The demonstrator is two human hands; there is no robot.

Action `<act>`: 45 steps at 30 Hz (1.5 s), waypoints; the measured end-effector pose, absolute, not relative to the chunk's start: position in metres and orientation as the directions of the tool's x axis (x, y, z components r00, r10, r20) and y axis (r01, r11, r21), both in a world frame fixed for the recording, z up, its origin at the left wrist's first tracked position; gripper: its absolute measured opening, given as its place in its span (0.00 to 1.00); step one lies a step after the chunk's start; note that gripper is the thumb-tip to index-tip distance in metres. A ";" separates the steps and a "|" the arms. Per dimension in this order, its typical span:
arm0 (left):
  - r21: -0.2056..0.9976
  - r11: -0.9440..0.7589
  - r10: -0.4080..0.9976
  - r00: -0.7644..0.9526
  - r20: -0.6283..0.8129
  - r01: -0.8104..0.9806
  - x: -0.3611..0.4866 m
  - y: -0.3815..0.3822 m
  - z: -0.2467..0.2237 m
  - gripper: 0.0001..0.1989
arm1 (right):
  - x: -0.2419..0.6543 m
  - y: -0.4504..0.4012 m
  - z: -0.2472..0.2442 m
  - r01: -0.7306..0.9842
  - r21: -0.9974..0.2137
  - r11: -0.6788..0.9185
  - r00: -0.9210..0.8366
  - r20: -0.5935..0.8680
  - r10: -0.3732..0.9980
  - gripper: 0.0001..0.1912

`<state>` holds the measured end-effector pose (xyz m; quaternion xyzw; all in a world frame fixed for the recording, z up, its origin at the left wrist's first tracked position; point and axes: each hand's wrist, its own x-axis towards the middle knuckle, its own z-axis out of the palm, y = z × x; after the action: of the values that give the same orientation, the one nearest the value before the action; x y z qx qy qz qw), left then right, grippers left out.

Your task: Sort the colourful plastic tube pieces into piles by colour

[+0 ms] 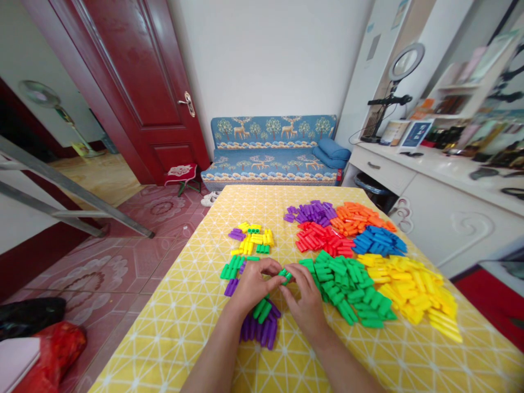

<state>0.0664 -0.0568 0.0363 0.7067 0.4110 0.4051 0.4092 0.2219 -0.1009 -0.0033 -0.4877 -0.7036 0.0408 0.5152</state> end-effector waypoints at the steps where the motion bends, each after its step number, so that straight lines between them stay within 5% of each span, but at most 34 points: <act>1: 0.912 -0.323 0.914 0.332 0.233 0.251 0.066 -0.057 0.036 0.08 | 0.222 -0.101 -0.004 0.645 -0.562 0.519 0.004 0.680 0.733 0.20; 10: 0.876 -0.377 0.891 0.377 0.254 0.301 0.066 -0.057 0.039 0.05 | 0.220 -0.101 -0.003 0.646 -0.572 0.504 -0.012 0.653 0.757 0.23; 19: 0.656 -0.475 0.873 0.221 0.435 0.587 0.036 -0.035 0.024 0.07 | 0.226 -0.100 -0.001 0.735 -0.463 0.495 -0.060 0.683 0.728 0.16; 31: 0.571 -0.481 0.872 0.297 0.389 0.665 0.029 -0.030 0.012 0.13 | 0.281 -0.049 0.030 0.988 -0.151 0.022 0.047 0.440 0.897 0.12; 45: 0.512 -0.463 0.884 0.335 0.327 0.723 0.030 -0.034 0.017 0.15 | 0.278 -0.050 0.037 0.991 -0.133 -0.028 0.073 0.349 0.934 0.10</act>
<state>0.0304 -0.0338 0.0169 0.8051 0.4991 0.2889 0.1389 0.2782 -0.0498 0.0367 -0.7122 -0.6757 -0.0820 0.1715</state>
